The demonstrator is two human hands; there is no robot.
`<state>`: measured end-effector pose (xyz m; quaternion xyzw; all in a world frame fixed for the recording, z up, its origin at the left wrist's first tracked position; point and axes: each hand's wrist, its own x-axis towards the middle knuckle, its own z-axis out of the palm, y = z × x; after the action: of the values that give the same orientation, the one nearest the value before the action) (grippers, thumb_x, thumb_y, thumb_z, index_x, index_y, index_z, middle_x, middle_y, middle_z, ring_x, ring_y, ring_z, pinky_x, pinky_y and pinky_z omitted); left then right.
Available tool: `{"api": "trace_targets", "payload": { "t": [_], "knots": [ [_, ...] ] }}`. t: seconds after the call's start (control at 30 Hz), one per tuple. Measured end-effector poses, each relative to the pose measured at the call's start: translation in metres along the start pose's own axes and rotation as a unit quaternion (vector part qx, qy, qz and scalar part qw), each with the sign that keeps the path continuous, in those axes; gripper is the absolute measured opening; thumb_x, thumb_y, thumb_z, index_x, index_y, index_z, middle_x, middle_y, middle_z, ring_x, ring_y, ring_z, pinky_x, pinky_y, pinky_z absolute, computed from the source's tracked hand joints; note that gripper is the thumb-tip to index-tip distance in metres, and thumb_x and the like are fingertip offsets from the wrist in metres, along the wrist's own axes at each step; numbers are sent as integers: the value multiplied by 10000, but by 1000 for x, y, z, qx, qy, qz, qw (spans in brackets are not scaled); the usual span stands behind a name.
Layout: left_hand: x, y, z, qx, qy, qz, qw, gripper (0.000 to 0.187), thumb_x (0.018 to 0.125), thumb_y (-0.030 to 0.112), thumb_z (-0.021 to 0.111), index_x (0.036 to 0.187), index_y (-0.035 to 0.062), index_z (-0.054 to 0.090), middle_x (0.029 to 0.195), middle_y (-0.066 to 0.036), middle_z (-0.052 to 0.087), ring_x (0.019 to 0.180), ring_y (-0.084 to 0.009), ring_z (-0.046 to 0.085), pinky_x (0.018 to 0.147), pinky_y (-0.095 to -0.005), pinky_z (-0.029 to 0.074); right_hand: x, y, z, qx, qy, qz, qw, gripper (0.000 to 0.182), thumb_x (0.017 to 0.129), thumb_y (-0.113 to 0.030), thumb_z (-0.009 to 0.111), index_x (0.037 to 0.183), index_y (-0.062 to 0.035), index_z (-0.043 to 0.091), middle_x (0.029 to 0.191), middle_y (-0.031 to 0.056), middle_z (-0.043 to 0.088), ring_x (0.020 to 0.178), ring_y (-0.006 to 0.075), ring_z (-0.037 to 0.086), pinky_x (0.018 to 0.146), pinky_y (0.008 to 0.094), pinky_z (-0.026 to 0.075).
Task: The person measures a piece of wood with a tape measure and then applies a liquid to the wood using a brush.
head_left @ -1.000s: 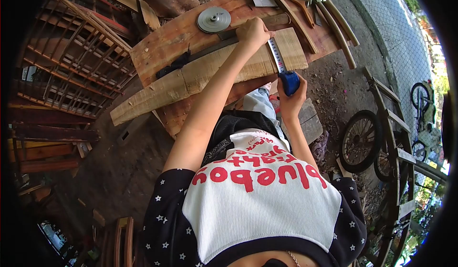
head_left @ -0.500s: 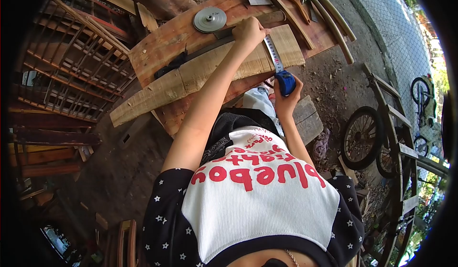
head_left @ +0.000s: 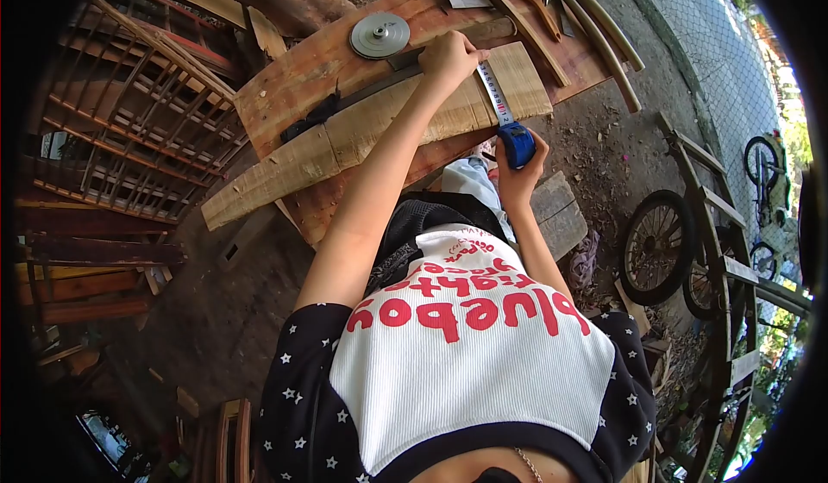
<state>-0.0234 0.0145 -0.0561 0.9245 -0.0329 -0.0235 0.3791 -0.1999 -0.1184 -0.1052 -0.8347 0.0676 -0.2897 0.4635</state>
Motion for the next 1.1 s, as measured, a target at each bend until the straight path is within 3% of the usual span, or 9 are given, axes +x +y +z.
{"api": "trace_targets", "payload": {
  "t": [1.1],
  "knots": [
    [0,-3,2,-25,2,17,1000,308,768,419,696,748,112,688,697,-28,667,677,-201,652,614,-359,486,-1,-2,0,-2,2,8,1000,506,773,-155,752,1149,-29,437,987,160,568,882,243,588,785,340,470]
  ]
}}
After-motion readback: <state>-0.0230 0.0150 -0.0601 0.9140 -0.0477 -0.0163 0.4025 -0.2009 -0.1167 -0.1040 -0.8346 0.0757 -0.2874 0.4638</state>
